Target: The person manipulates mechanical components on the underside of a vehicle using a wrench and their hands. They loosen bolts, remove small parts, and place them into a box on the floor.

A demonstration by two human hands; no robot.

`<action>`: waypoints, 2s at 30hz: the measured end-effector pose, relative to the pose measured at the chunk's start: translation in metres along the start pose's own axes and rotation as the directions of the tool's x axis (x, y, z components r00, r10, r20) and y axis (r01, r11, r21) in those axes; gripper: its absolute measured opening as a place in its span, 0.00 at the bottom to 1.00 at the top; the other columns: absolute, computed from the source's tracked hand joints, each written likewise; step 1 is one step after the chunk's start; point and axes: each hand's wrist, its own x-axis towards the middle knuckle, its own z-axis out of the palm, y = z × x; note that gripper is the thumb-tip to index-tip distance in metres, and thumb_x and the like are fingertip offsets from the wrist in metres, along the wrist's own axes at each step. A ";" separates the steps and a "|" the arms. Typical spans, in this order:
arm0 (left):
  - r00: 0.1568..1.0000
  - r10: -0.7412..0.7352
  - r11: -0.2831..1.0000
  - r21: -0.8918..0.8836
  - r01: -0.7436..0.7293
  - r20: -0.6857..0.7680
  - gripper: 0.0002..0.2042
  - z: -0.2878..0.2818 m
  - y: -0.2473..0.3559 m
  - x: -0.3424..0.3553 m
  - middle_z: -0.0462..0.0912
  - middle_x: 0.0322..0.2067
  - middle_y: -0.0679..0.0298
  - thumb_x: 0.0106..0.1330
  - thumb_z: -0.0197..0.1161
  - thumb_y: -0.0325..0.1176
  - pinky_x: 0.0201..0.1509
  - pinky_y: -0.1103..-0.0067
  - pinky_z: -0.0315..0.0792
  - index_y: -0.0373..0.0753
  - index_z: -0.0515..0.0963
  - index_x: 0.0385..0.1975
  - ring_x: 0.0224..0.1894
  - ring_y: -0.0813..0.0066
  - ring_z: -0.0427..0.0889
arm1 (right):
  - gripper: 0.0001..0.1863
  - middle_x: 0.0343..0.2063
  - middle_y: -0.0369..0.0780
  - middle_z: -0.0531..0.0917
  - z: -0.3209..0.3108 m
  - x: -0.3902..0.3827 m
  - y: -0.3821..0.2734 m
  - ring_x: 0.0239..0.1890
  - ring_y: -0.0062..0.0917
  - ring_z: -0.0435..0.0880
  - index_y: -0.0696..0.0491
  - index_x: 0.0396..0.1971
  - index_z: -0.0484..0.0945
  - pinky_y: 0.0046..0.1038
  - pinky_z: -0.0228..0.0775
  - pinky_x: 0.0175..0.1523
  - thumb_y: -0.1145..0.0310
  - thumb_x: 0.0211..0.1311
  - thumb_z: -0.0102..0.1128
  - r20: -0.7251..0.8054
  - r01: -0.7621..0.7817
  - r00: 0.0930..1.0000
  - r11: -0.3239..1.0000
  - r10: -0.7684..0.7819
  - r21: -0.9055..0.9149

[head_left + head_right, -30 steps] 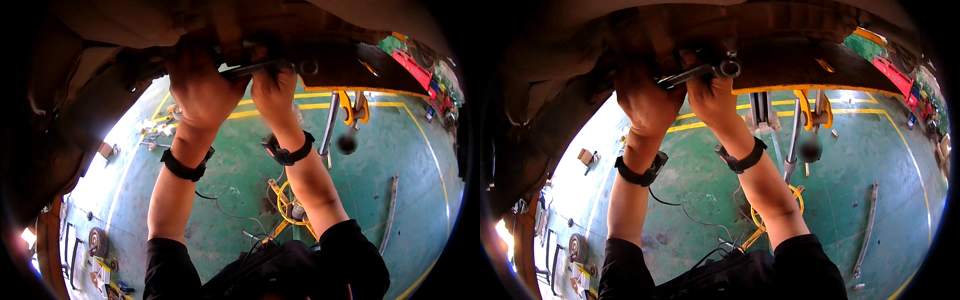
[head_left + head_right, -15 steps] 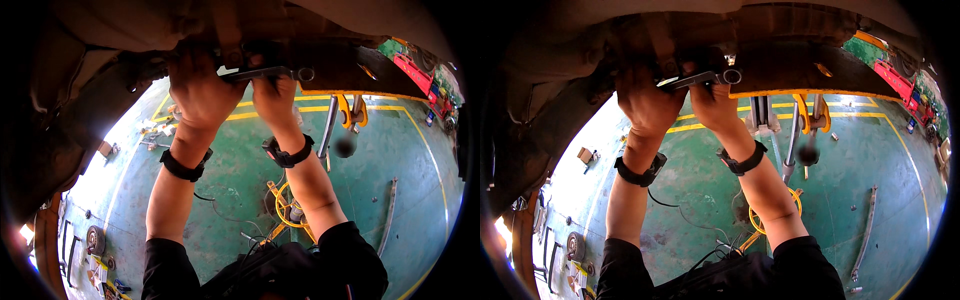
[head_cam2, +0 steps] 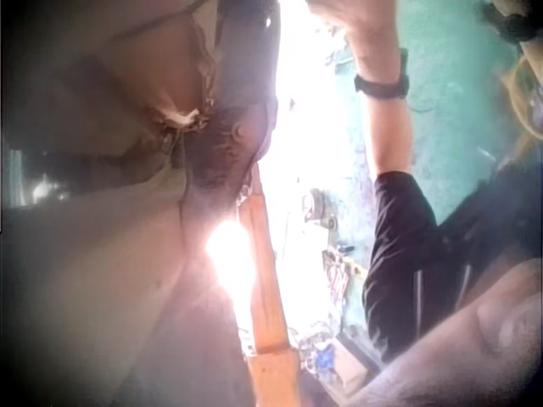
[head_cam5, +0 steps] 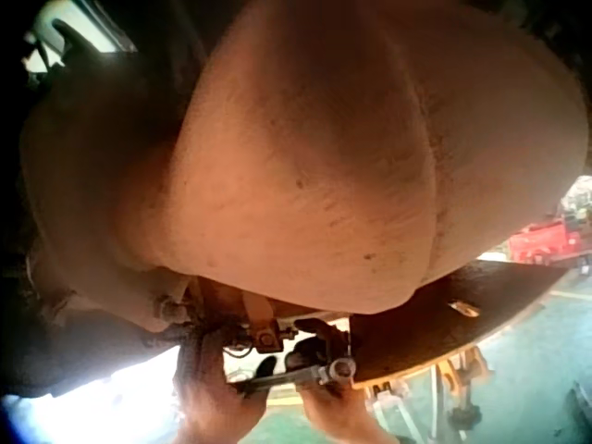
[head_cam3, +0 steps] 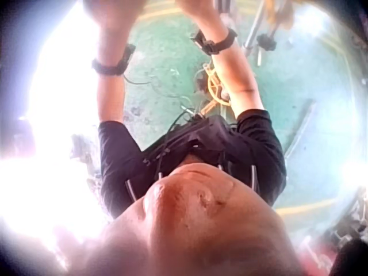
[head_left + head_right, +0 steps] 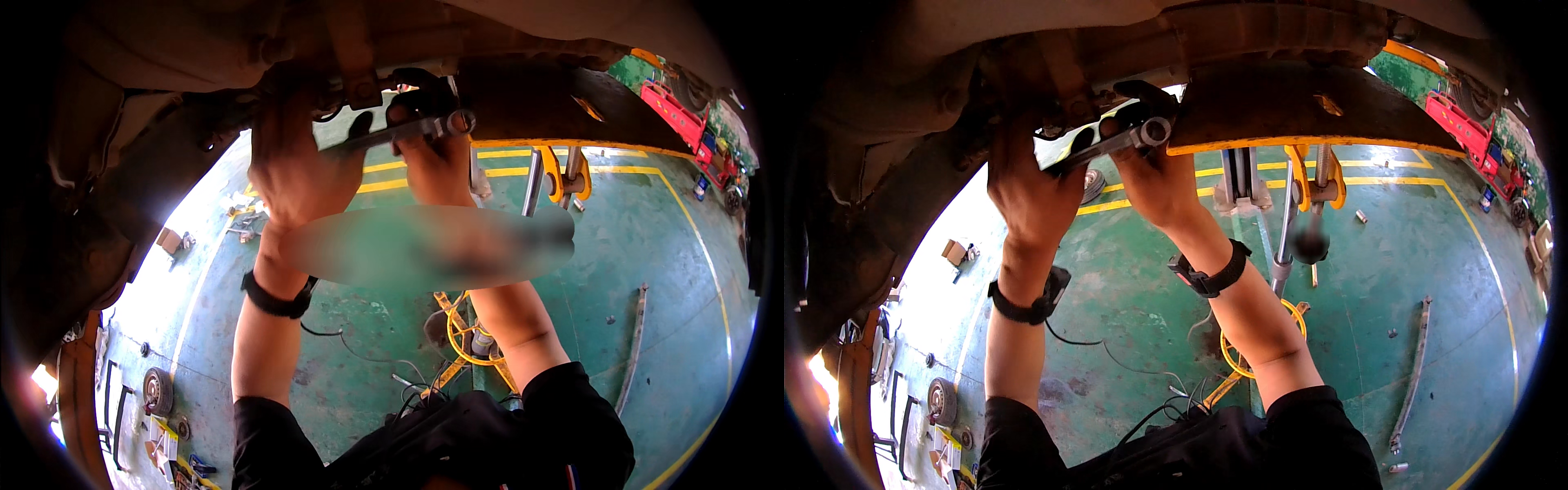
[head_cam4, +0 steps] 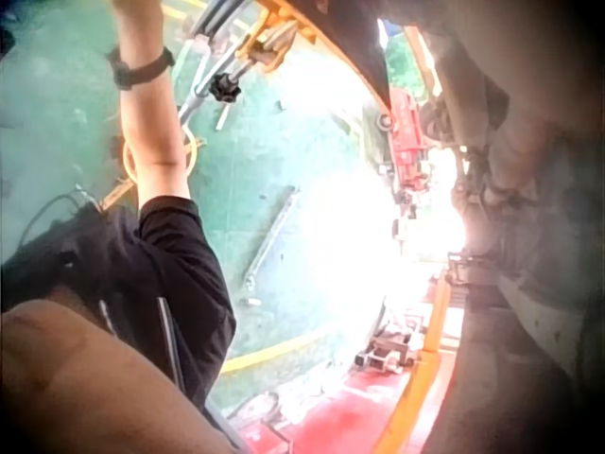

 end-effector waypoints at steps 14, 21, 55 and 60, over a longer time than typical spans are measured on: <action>0.951 -0.261 0.957 -0.086 0.277 0.168 0.05 -0.112 0.001 -0.122 0.80 0.35 0.55 0.66 0.57 0.27 0.31 0.79 0.68 0.31 0.75 0.35 0.27 0.69 0.73 | 0.07 0.16 0.31 0.76 0.024 0.038 -0.022 0.15 0.11 0.68 0.58 0.33 0.81 0.17 0.58 0.21 0.69 0.66 0.61 0.156 -0.049 0.984 0.979 0.081 -0.200; 0.811 -0.555 0.832 0.156 0.533 0.184 0.05 -0.227 -0.004 -0.199 0.78 0.32 0.53 0.63 0.53 0.23 0.32 0.73 0.72 0.32 0.77 0.31 0.28 0.60 0.76 | 0.07 0.18 0.36 0.81 0.029 0.035 -0.034 0.15 0.16 0.76 0.56 0.34 0.81 0.17 0.62 0.19 0.69 0.62 0.65 0.081 -0.284 0.956 0.959 0.283 0.002; 0.299 -0.929 0.316 0.049 0.947 0.220 0.16 -0.270 -0.013 -0.314 0.75 0.29 0.60 0.76 0.48 0.36 0.34 0.78 0.66 0.32 0.73 0.29 0.29 0.74 0.71 | 0.09 0.31 0.40 0.81 0.026 0.012 -0.020 0.19 0.21 0.76 0.58 0.46 0.74 0.19 0.61 0.21 0.70 0.73 0.48 -0.014 -0.025 1.000 0.994 0.024 -0.102; 0.350 -0.872 0.363 -0.027 0.931 0.343 0.15 -0.241 -0.009 -0.306 0.75 0.29 0.60 0.76 0.49 0.35 0.36 0.78 0.67 0.32 0.74 0.30 0.30 0.74 0.72 | 0.08 0.25 0.35 0.78 0.021 0.013 -0.025 0.20 0.16 0.75 0.58 0.40 0.74 0.22 0.67 0.25 0.68 0.74 0.49 -0.076 -0.004 0.997 0.962 -0.018 -0.272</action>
